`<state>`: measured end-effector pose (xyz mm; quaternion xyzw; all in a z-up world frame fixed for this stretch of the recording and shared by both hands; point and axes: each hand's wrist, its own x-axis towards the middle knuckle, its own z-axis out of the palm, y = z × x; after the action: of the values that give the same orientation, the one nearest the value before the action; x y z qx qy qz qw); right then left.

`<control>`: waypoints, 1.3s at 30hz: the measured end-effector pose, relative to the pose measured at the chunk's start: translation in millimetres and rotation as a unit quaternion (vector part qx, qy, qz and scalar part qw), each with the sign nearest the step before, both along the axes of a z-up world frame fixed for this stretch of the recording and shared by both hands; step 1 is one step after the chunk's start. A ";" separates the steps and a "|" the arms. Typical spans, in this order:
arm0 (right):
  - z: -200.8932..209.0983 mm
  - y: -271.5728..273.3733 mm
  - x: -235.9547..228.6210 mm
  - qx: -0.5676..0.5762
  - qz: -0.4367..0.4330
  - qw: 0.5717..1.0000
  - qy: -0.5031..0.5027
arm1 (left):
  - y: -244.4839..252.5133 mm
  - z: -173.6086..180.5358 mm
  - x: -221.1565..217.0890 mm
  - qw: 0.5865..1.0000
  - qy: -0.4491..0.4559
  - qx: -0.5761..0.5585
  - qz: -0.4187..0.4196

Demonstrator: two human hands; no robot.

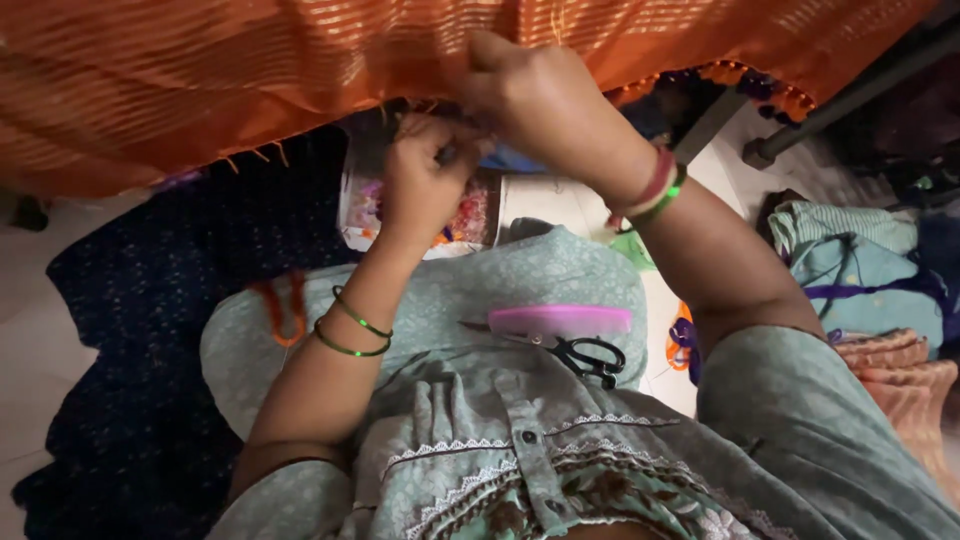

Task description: The recorder is attaching and trimming decorative tassels on the edge of an orange fabric while sitting on the floor.

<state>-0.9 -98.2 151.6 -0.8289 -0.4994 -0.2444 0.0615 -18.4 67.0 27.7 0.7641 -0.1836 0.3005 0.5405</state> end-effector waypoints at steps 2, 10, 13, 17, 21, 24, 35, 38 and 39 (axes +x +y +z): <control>-7.0 7.3 13.5 -0.015 -0.027 0.999 -0.017 | 1.4 9.9 -7.5 1.000 -0.004 -0.014 0.012; 13.4 8.6 -32.1 0.165 0.040 0.984 -0.057 | -13.5 0.2 -0.2 0.994 -0.050 0.067 0.066; -26.5 -18.0 -39.6 0.206 -0.067 0.976 0.025 | -19.4 -15.8 6.7 0.989 0.091 -0.095 -0.066; -64.6 -30.4 -39.0 0.304 -0.166 0.898 0.271 | -27.1 -21.7 3.3 0.944 0.189 -0.214 -0.165; -87.4 -37.8 -24.2 0.442 -0.085 0.771 0.451 | -24.4 -20.1 0.7 0.979 0.077 -0.145 -0.122; -100.2 -40.9 -14.3 0.493 -0.042 0.697 0.519 | -22.0 -14.1 -2.9 0.995 0.031 -0.073 -0.058; -106.5 -34.4 -11.6 0.508 -0.081 0.708 0.484 | -24.1 -11.8 -16.5 0.997 0.079 0.007 0.014; -99.9 -36.7 -13.7 0.514 -0.080 0.704 0.485 | -18.5 -0.9 -8.6 0.981 0.099 -0.142 -0.094; -99.0 -36.9 -13.3 0.515 -0.079 0.698 0.491 | -15.7 -5.5 -0.2 0.971 0.113 -0.189 -0.098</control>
<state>-14.3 -135.1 52.6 -0.7066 -0.1269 -0.0257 0.6957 -18.6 51.3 22.2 0.6554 -0.1354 0.1868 0.7192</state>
